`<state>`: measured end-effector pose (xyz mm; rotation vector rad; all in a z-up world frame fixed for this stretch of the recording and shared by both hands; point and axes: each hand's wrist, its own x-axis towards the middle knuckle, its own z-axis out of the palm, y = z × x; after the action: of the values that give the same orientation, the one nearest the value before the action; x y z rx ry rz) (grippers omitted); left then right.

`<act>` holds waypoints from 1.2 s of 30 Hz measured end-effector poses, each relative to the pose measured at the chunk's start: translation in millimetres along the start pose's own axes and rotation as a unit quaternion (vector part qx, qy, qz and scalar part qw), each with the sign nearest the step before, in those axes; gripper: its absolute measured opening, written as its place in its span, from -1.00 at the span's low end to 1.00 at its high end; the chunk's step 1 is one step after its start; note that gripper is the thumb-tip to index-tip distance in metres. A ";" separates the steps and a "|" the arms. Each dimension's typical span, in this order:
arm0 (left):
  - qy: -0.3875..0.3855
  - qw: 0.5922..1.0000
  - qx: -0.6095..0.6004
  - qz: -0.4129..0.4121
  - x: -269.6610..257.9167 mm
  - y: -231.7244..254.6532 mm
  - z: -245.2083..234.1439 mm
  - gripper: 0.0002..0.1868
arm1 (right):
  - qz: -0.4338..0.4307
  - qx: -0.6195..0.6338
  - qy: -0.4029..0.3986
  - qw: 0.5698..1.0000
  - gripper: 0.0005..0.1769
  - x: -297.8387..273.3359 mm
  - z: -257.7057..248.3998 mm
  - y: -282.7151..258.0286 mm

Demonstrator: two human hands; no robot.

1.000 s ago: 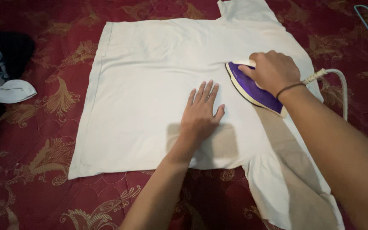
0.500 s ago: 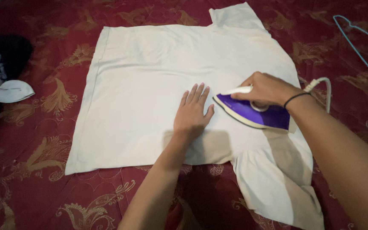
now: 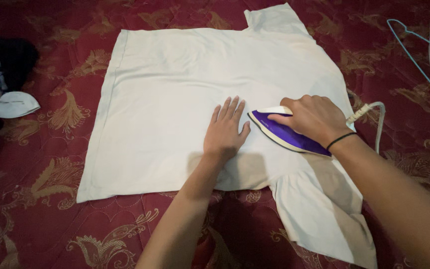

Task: The person irons a white shirt laid flat on a patterned bedspread. They use a purple and white iron to smooth the fabric, periodically lifting and repositioning the shirt to access different areas.

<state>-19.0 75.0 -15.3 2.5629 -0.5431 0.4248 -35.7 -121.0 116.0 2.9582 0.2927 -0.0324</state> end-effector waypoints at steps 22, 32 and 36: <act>0.038 0.999 0.020 0.002 -4.8 -26.8 9.3 -0.30 | 0.074 0.182 -0.053 0.979 -0.36 67.4 11.4 23.4; 0.030 0.981 0.138 -0.132 -51.7 -189.9 -87.5 -0.24 | 0.063 0.204 -0.145 0.966 -0.37 52.0 2.2 17.8; -0.024 0.962 0.171 -0.213 -82.0 -229.8 -145.8 -0.23 | 0.051 0.220 -0.149 0.963 -0.41 39.9 -8.7 6.0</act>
<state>-16.3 359.2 -15.1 2.9215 0.0881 0.3227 4.6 -117.7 124.1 3.3317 0.0978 -0.5983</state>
